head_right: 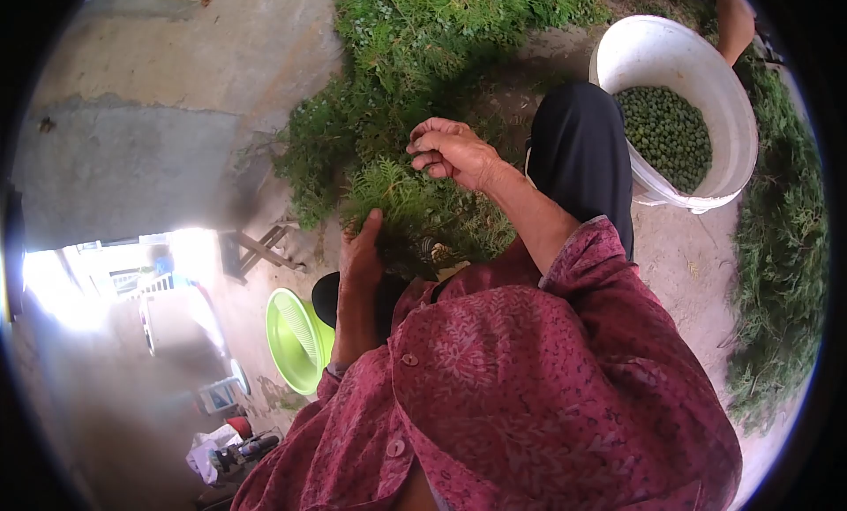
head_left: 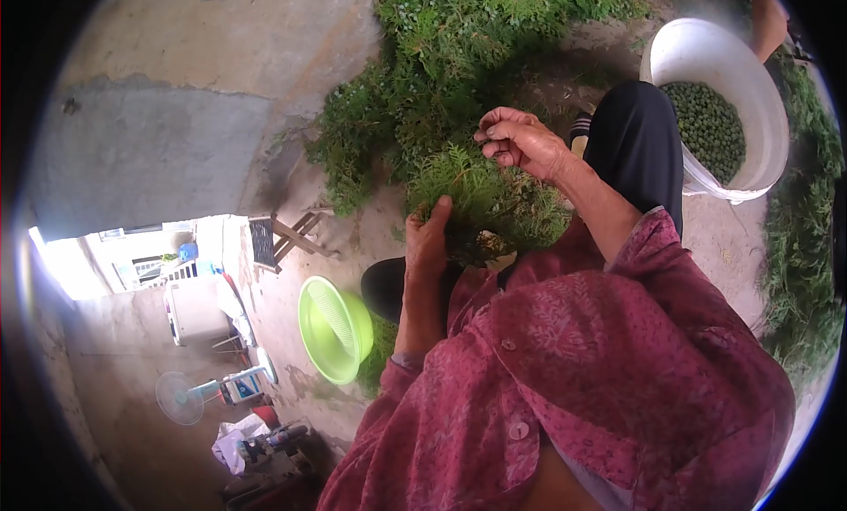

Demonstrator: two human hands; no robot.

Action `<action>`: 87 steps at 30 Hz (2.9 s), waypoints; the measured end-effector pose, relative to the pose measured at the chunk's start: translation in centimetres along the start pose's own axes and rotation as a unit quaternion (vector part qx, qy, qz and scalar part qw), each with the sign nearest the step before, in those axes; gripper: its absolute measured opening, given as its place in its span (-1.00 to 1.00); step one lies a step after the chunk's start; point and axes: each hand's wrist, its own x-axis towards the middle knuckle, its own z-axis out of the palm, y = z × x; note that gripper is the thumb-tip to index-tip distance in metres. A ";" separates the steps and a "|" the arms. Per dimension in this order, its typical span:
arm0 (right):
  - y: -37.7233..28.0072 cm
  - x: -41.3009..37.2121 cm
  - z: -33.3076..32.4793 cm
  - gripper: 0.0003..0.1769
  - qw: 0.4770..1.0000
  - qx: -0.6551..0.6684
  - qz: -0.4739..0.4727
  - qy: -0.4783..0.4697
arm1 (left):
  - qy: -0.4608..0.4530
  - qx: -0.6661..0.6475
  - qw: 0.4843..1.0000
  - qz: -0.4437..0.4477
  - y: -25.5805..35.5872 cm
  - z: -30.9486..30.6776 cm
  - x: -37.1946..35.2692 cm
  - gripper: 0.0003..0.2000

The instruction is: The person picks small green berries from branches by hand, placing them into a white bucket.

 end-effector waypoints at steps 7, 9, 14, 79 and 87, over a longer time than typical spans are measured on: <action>0.6 0.2 -0.7 -0.90 0.997 -0.042 0.022 -0.064 | 0.020 0.007 0.998 0.055 0.8 0.0 -0.5 -0.75; 0.4 -0.3 -0.4 -0.87 0.991 -0.097 0.030 -0.090 | 0.027 0.034 0.998 0.055 0.9 0.0 -0.7 -0.73; 0.8 -0.7 0.6 -0.79 0.967 -0.239 0.014 -0.081 | 0.011 0.004 0.999 0.052 0.9 0.1 -0.9 -0.72; 1.6 -0.6 0.8 -0.82 0.959 -0.265 0.060 -0.079 | -0.099 0.214 0.971 -0.041 1.0 0.8 -1.1 -0.80; 4.3 0.1 0.5 -0.74 0.850 -0.487 -0.195 0.044 | -0.019 0.067 0.997 -0.040 -0.9 0.9 0.3 -0.87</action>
